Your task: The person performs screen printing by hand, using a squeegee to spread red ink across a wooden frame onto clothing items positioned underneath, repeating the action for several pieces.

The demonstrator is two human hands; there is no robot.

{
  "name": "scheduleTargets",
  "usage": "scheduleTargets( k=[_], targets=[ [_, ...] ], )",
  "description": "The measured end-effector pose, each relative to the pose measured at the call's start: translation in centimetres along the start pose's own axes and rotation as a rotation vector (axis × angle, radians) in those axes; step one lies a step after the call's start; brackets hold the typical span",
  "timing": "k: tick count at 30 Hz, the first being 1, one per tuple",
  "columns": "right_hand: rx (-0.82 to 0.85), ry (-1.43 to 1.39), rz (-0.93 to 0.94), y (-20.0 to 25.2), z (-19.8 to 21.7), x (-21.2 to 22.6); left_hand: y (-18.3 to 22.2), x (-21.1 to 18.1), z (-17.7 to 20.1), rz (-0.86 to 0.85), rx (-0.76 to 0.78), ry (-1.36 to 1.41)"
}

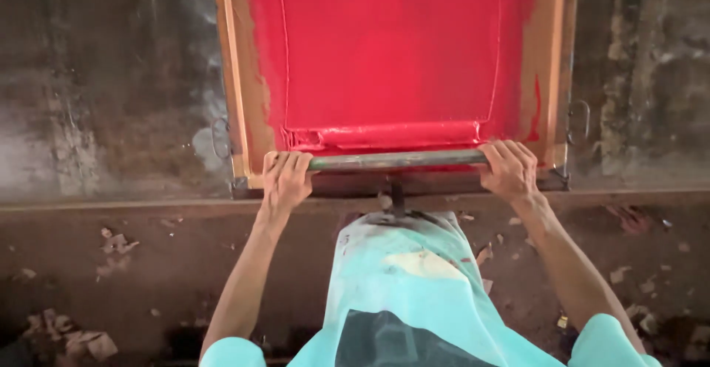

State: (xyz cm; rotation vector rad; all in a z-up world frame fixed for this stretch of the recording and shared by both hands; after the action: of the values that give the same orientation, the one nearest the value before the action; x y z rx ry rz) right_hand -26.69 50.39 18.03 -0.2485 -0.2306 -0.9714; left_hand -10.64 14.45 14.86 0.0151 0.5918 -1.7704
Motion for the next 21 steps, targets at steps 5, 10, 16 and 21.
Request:
scheduleTargets(
  k=[5, 10, 16, 21],
  targets=[
    [-0.074, 0.0, 0.02, -5.9, -0.9, -1.5, -3.9, 4.5, -2.0, -0.039, -0.007, -0.095],
    [-0.132, 0.048, 0.098, -16.5, -3.4, -4.4, -11.5, 11.6, -4.3, -0.079, 0.013, -0.173],
    [-0.198, 0.034, 0.203, -34.7, -7.9, -9.8, -24.1, 24.6, -8.5, -0.105, 0.005, -0.2],
    [-0.251, 0.088, 0.288, -51.5, -13.0, -16.3, -36.1, 37.7, -13.1, -0.158, -0.083, -0.255]
  ],
)
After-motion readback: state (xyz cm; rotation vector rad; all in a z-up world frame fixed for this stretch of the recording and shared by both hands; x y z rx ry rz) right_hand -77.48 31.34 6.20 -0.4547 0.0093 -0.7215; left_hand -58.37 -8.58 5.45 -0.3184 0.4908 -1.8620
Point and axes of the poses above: each hand's wrist, its own y-axis away from the middle knuckle, its own z-axis out of the back of the hand, x = y × z, the point moved 8 cm from there along -y, towards the middle knuckle, and after that the axes turned 13 degrees about -z, right-handed, at the moved point
